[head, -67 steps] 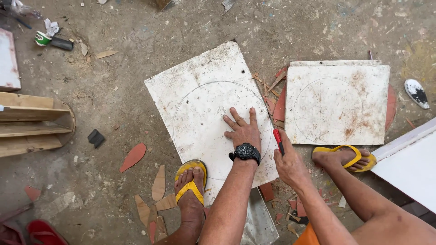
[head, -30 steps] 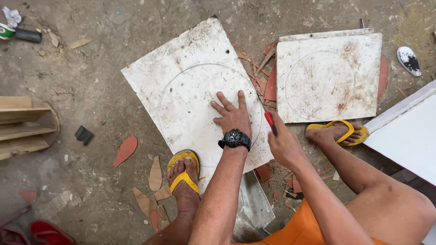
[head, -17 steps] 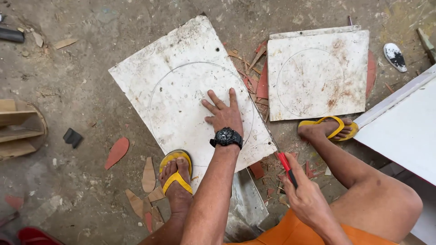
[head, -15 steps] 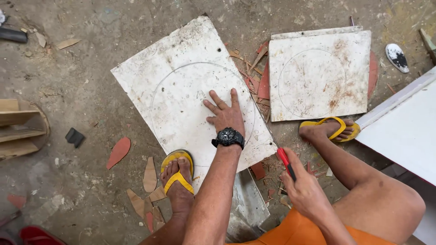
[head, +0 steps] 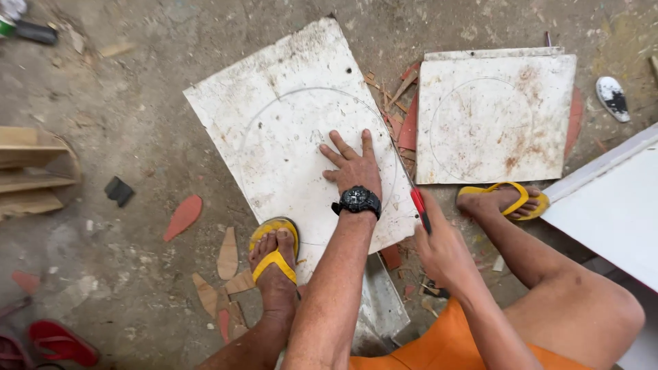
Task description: Sawing a circular shape out of a board using a hand saw
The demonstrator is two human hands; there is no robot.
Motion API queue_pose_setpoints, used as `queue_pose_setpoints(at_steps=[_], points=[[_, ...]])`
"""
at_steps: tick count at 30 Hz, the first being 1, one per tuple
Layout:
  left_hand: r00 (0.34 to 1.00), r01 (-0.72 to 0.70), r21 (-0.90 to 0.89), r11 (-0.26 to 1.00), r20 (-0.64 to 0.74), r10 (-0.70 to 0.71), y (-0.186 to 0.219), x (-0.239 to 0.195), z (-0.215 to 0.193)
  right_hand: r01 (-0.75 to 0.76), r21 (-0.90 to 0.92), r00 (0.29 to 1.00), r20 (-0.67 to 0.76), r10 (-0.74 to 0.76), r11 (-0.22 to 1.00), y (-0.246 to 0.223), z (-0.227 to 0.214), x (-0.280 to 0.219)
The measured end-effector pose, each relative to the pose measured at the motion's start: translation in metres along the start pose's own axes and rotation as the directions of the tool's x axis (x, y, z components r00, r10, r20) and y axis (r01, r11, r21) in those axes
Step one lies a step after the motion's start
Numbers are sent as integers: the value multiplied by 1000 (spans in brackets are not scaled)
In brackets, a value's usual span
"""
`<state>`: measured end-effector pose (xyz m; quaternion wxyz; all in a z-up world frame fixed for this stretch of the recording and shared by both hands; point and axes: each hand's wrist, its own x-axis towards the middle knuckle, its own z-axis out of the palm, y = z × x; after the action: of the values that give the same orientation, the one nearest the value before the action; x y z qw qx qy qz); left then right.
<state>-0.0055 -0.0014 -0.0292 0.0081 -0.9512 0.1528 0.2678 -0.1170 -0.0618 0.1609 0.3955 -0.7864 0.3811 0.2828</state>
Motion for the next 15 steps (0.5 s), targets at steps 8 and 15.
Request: queue_pose_setpoints(at_steps=[8,15], points=[[999,3,33,999,38,-4,-1,1,-10,-50,-38,999,13,51,998,39,7,2],[999,-31,-31,999,36,32,-1,0,-3,160,49,986,-48,-158,986,5,15,79]])
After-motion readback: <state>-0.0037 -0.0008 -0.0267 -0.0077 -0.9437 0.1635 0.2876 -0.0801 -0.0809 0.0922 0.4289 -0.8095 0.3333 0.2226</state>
